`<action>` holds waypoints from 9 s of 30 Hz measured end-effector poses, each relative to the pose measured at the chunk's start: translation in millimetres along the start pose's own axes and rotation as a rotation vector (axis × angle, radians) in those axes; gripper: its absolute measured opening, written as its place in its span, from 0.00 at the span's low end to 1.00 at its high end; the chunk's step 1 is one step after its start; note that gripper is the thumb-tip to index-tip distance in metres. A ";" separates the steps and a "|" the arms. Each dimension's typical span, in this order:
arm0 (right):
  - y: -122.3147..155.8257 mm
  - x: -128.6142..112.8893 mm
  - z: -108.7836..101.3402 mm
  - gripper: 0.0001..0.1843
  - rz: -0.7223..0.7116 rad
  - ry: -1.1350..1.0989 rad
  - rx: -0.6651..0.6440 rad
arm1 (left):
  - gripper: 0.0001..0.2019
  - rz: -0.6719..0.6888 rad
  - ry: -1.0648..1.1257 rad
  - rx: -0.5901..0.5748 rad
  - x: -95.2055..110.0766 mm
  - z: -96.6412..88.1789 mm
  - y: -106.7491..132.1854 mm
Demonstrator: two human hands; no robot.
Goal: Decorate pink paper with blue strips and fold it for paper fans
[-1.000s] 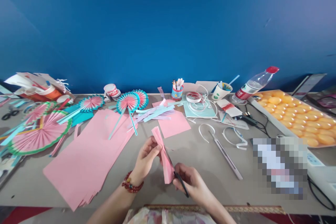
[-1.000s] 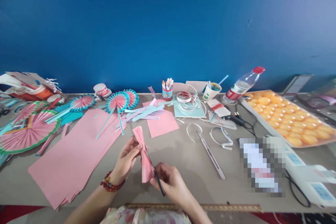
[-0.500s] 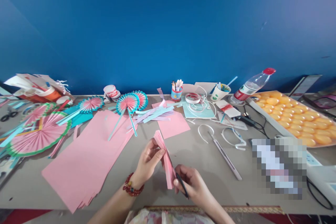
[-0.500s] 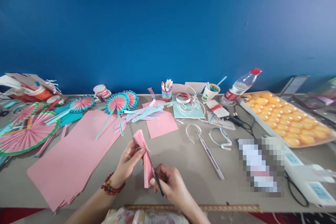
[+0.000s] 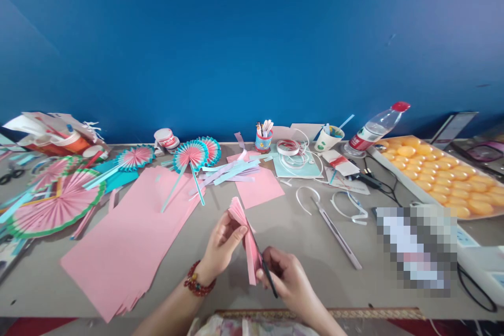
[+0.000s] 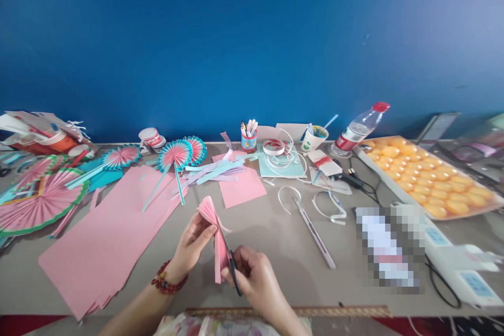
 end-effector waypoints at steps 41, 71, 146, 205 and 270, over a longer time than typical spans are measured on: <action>-0.5 4.3 -5.6 0.22 0.026 0.132 0.045 | 0.12 -0.071 0.042 -0.021 -7.9 -0.8 1.4; -8.4 13.6 -23.3 0.19 -0.098 -0.176 0.212 | 0.10 -0.031 0.036 0.010 -2.3 5.4 -4.0; -19.9 30.1 3.2 0.21 0.449 -1.139 0.084 | 0.18 0.397 -0.875 -0.544 25.8 44.7 8.9; -38.3 27.4 -73.9 0.17 0.023 -0.552 0.587 | 0.18 -0.358 -0.232 -0.223 2.0 -22.3 9.5; -36.9 3.6 -87.5 0.18 -0.037 -0.473 0.594 | 0.18 -0.275 -0.465 -0.464 19.1 -4.7 -3.9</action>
Point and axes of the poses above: each hand's wrist, its own y-axis away from the middle knuckle, its own z-axis out of the palm, x = y × z, the point moved 4 cm from there along -y, towards the middle knuckle, and after that the axes turned 11 degrees about y, right-handed, at the moved point
